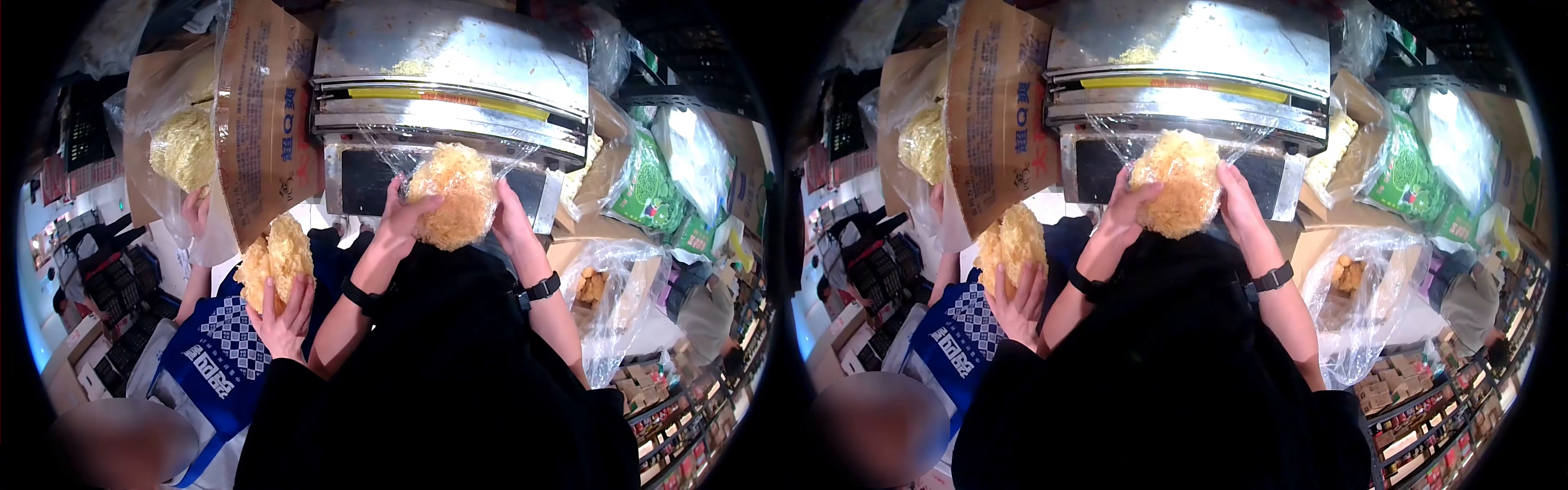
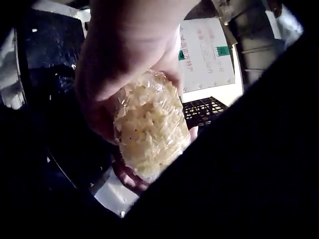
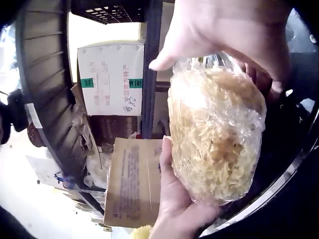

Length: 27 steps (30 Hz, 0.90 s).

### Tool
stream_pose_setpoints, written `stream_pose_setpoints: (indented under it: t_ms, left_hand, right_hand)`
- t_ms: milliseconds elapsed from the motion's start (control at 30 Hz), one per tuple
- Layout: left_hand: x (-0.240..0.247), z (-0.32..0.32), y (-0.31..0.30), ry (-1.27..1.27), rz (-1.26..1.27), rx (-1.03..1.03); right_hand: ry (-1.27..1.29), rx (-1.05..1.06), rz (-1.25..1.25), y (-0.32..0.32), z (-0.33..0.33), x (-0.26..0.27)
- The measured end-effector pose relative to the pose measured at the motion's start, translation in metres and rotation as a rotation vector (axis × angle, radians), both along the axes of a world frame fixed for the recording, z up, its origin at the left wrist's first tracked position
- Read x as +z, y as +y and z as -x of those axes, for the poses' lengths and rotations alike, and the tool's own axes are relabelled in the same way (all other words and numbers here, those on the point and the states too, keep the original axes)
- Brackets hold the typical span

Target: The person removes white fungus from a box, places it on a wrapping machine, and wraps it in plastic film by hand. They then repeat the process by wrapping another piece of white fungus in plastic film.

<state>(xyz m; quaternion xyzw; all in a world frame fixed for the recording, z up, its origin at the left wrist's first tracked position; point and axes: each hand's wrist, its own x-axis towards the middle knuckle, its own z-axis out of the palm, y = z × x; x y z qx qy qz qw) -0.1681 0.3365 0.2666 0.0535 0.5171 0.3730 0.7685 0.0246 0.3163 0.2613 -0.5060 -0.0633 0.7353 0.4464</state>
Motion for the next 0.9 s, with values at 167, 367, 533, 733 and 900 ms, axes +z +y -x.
stream_pose_setpoints:
  t_ms: [167, 367, 533, 733, 900]
  left_hand:
    - [0.014, 0.010, -0.004, -0.100, -0.085, -0.033]
    - [0.007, 0.014, -0.015, -0.091, -0.100, 0.026]
    - [-0.012, 0.024, -0.024, -0.189, -0.183, 0.081]
    - [-0.025, 0.032, -0.031, -0.249, -0.219, 0.102]
    - [-0.041, 0.040, -0.033, -0.333, -0.214, 0.151]
  right_hand:
    - [-0.250, -0.183, 0.161, 0.017, -0.014, -0.009]
    - [-0.452, -0.244, 0.096, 0.015, -0.019, -0.010]
    - [-0.226, -0.378, 0.083, 0.025, -0.009, -0.011]
    - [-0.343, -0.251, 0.024, 0.035, -0.009, -0.015]
    - [-0.708, -0.245, -0.026, 0.032, -0.004, -0.034]
